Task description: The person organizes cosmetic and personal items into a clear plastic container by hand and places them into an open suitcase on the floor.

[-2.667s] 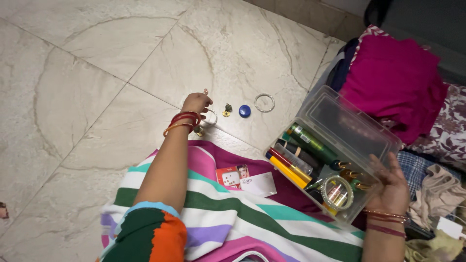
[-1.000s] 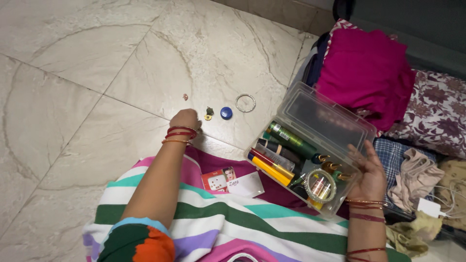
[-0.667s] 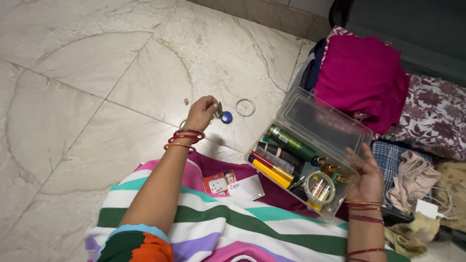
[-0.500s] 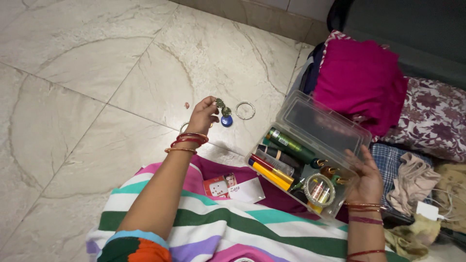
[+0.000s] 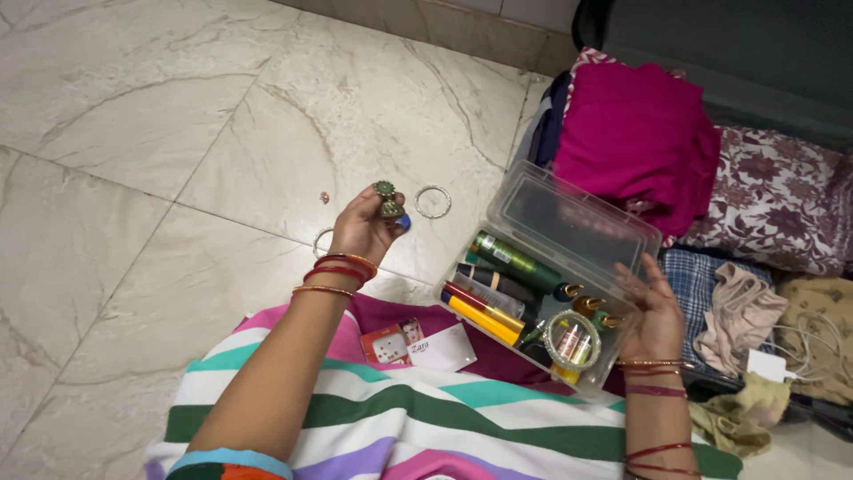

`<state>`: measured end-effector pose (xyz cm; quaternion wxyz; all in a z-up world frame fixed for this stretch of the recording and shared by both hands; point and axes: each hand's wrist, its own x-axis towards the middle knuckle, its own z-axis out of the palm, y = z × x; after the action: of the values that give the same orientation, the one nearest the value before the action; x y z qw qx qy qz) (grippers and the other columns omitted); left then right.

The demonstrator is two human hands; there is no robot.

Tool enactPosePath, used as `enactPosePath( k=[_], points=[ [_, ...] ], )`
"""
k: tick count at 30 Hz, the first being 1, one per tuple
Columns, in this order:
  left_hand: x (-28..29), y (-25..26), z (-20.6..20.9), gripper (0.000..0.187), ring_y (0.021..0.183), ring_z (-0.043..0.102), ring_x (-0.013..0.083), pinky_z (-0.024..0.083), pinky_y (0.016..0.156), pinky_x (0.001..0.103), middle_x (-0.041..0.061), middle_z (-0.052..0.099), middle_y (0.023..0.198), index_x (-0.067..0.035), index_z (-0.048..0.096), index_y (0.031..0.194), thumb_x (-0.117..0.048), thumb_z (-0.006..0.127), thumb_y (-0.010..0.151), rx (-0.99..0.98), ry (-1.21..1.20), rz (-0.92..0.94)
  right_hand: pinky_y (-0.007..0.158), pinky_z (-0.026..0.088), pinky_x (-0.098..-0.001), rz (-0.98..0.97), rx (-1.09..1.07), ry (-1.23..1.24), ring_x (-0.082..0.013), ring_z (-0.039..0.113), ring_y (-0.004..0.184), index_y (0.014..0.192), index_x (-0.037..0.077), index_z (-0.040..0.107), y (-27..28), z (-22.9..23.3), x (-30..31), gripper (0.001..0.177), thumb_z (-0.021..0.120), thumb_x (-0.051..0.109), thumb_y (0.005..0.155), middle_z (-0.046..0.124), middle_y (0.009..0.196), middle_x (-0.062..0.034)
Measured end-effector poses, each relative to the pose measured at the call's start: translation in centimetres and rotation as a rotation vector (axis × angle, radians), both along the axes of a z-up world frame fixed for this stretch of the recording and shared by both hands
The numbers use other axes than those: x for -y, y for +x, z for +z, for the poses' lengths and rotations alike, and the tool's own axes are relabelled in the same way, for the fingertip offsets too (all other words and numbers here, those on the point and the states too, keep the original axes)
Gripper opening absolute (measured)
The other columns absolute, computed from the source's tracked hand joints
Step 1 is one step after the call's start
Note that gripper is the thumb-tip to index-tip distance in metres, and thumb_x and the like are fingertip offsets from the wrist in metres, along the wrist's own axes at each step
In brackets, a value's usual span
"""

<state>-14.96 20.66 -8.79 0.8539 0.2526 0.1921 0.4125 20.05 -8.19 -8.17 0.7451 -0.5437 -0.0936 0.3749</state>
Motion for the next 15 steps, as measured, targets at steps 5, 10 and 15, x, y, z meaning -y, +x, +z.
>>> enactPosePath(
  k=[5, 10, 15],
  points=[
    [-0.2, -0.4, -0.9, 0.02, 0.083, 0.06, 0.0176, 0.048, 0.068, 0.032, 0.01, 0.066, 0.1, -0.008, 0.057, 0.117, -0.017, 0.043, 0.106, -0.115, -0.06, 0.048, 0.092, 0.052, -0.0316, -0.04, 0.024, -0.081, -0.018, 0.064, 0.105, 0.155, 0.008, 0.044, -1.0, 1.2, -0.4, 0.062, 0.051, -0.002, 0.095, 0.062, 0.14, -0.0194],
    [0.6, -0.5, 0.9, 0.021, 0.083, 0.06, 0.0186, 0.049, 0.068, 0.031, 0.008, 0.066, 0.1, -0.012, 0.057, 0.118, -0.022, 0.043, 0.106, -0.043, -0.039, -0.02, 0.095, 0.054, -0.0359, -0.077, 0.002, -0.021, -0.0189, 0.067, 0.102, 0.152, 0.005, 0.048, -0.6, 0.4, -0.2, 0.062, 0.05, 0.0, 0.091, 0.067, 0.129, -0.0189],
    [3.9, 1.1, 5.1, 0.037, 0.085, 0.06, 0.0167, 0.049, 0.067, 0.027, 0.007, 0.064, 0.098, -0.008, 0.059, 0.112, -0.042, 0.043, 0.112, -0.077, 0.03, -0.12, 0.099, 0.054, -0.0365, -0.07, 0.013, 0.063, -0.0188, 0.067, 0.101, 0.151, 0.001, 0.05, -0.4, -0.2, -0.3, 0.065, 0.046, -0.003, 0.086, 0.07, 0.128, -0.0195]
  ],
)
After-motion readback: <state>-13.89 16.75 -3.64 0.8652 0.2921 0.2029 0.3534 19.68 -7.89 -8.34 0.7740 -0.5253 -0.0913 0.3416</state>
